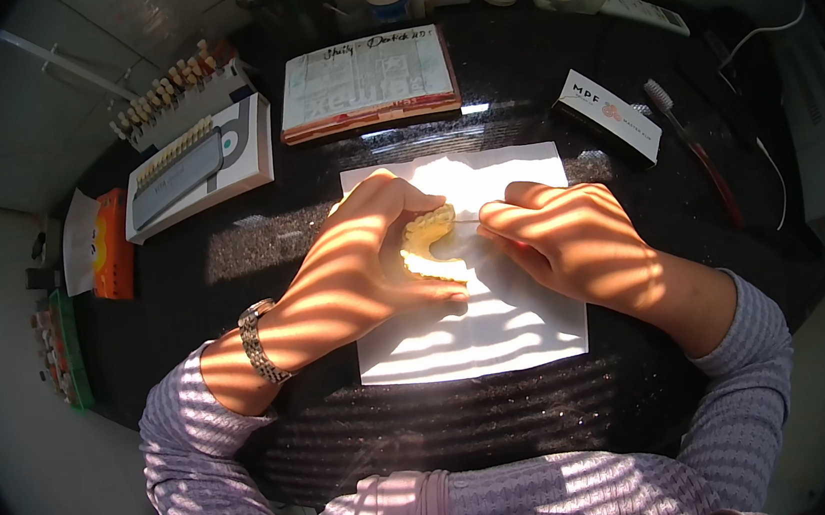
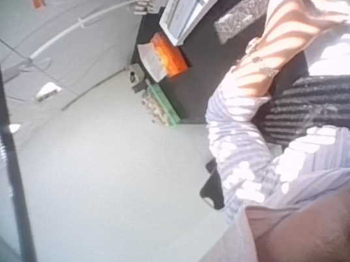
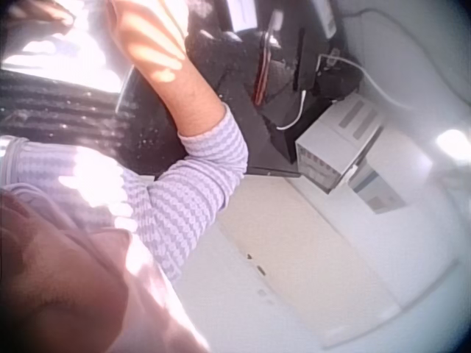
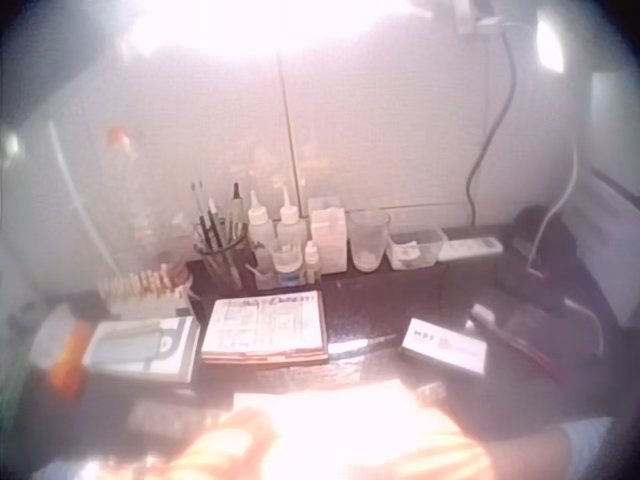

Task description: The person uses a metal tool to shape material on a dental model by hand while holding it over a piece of paper.

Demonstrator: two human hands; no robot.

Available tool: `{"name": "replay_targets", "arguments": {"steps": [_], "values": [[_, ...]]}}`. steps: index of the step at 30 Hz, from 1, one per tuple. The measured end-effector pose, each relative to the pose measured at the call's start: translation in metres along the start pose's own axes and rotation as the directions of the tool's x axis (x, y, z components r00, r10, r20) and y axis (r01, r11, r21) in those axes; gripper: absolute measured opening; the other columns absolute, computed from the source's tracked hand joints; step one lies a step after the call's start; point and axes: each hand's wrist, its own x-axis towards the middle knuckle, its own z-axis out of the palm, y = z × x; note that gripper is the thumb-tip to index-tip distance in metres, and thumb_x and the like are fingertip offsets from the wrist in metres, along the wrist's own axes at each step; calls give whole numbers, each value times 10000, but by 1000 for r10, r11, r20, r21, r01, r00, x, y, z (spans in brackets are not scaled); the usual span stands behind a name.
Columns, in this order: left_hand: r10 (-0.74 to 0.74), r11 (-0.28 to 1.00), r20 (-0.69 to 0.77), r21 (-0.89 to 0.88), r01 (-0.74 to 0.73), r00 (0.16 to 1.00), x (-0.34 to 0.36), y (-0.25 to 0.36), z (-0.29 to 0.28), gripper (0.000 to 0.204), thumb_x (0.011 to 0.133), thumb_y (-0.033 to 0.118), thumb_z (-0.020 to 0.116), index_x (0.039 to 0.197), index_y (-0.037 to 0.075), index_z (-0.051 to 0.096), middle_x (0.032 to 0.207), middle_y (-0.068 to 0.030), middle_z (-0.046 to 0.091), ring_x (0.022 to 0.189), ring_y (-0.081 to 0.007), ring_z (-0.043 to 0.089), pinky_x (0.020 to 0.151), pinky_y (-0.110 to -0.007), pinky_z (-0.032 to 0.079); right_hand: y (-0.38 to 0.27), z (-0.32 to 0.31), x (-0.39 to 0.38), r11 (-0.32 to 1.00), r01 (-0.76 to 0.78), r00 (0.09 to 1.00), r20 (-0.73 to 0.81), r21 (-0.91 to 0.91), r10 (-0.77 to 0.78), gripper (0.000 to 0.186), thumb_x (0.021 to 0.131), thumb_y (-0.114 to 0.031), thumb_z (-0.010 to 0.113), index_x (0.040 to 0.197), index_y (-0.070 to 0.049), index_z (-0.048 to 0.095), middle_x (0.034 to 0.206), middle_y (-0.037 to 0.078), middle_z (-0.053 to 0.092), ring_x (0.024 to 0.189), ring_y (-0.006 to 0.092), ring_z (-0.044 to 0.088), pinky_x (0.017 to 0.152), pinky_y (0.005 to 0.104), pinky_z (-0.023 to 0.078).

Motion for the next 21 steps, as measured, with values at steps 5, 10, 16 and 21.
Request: {"name": "replay_targets", "arguments": {"steps": [5,10,16,21], "values": [[5,1000,5,-2,-5,1000,0,0,0,709,591,196,974,1153,-13,597,1111,-105,560,1053,-201,598,946,-300,510,-6,-4,3,1000,-7,999,37,-28,8,225,833,-82,693,1052,-26,688,838,156,689,681,304,687,582,351,550],[5,1000,2,9,-5,1000,0,1,-1,717,589,201,976,1154,-18,594,1114,-106,561,1057,-195,597,945,-297,512,-1,1,3,1000,-1,1000,-11,27,1,186,812,-31,728,992,-12,688,828,133,692,690,296,688,586,356,553],[-9,1000,12,23,9,1000,0,-1,0,730,582,210,982,1150,-19,584,1115,-100,556,1051,-175,593,936,-289,512,0,0,6,996,13,1000,11,94,-14,134,857,-64,696,980,-10,687,810,141,691,686,289,684,606,359,549],[-13,1000,13,2,13,1000,1,-2,0,729,580,212,982,1143,-18,581,1115,-99,554,1051,-173,594,940,-290,514,1,-1,6,998,23,1000,5,57,-23,119,860,-70,700,953,2,679,793,139,684,674,287,677,592,364,539]]}}
